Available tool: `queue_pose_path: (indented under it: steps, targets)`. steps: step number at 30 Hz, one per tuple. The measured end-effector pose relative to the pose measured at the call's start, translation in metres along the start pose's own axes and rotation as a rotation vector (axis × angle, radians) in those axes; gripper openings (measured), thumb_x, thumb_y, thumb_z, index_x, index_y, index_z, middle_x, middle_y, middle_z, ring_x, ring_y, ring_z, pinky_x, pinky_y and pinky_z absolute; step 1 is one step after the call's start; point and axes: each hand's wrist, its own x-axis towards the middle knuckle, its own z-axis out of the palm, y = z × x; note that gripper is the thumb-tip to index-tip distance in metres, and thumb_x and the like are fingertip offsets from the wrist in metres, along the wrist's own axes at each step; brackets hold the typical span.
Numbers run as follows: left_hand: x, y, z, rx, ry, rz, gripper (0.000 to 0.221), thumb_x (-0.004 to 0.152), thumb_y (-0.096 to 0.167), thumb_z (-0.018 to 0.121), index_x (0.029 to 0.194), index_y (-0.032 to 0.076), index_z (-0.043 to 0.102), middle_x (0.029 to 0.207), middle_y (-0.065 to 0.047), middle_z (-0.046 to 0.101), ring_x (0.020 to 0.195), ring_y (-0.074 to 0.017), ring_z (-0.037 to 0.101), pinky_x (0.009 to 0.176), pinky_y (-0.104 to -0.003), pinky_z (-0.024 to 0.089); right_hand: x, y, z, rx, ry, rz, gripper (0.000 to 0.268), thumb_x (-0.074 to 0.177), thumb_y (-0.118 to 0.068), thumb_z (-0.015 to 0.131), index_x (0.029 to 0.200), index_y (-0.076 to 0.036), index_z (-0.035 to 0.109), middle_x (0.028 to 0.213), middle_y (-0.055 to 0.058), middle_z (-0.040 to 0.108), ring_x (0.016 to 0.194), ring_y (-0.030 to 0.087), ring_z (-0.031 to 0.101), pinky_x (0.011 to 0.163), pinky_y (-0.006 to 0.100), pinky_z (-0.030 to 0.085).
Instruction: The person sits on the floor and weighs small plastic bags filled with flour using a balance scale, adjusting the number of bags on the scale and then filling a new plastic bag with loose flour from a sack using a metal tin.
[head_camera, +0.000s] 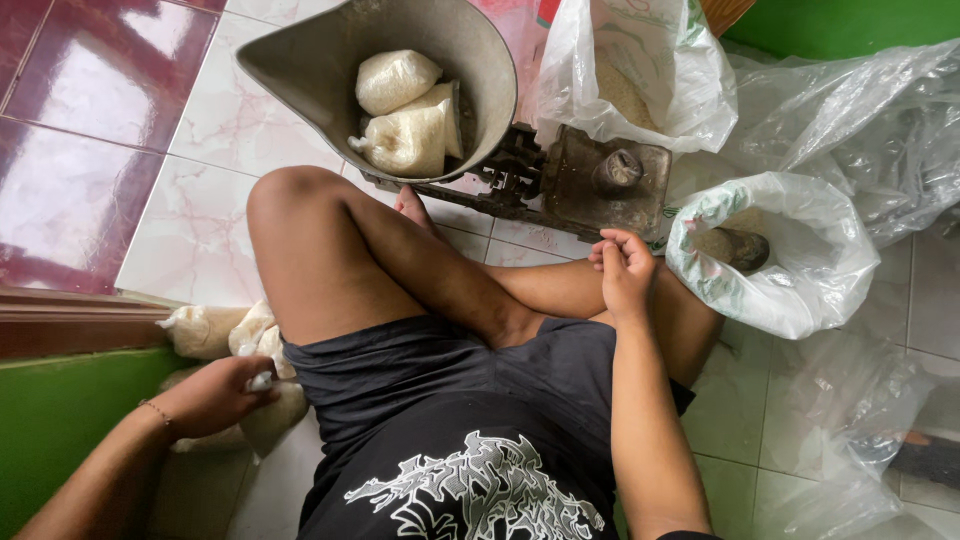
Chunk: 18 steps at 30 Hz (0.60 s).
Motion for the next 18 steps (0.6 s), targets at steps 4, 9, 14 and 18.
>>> queue_pose_path:
  steps: [4,9,14,18]
  targets:
    - [0.009,-0.029,0.03,0.054,-0.111,0.006,0.018,0.081,0.032,0.072,0.077,0.019,0.06,0.067,0.004,0.065,0.067,-0.0078,0.049,0.065,-0.026,0.043,-0.001,-0.002,-0.002,0.002,-0.026,0.0,0.018,0.094,-0.011,0.049,0.104,-0.003,0.062,0.082,0.01,0.065,0.071,0.015,0.065,0.062,0.023,0.051]
    - [0.036,-0.112,0.092,0.117,0.014,-0.01,0.033,0.069,0.021,0.074,0.099,0.034,0.073,0.092,0.011,0.077,0.082,-0.0076,0.07,0.076,-0.022,0.052,-0.001,-0.005,-0.003,-0.001,-0.022,-0.002,0.017,0.094,-0.011,0.05,0.104,-0.003,0.062,0.082,0.01,0.065,0.072,0.015,0.065,0.063,0.023,0.052]
    - [0.057,-0.192,0.118,-0.058,0.131,-0.046,0.022,0.07,0.017,0.075,0.091,0.022,0.072,0.092,0.005,0.078,0.082,-0.0109,0.07,0.077,-0.024,0.052,-0.003,-0.008,-0.003,-0.009,-0.031,-0.007,0.018,0.094,-0.01,0.05,0.104,-0.003,0.062,0.082,0.009,0.065,0.072,0.015,0.065,0.063,0.023,0.052]
    - [0.056,-0.17,0.094,0.421,0.096,-0.096,0.007,0.068,0.029,0.065,0.074,0.026,0.062,0.084,0.0,0.063,0.079,-0.0213,0.062,0.07,-0.038,0.044,-0.001,-0.005,-0.001,-0.006,-0.03,-0.001,0.018,0.094,-0.01,0.05,0.104,-0.003,0.063,0.081,0.01,0.065,0.071,0.015,0.064,0.062,0.023,0.051]
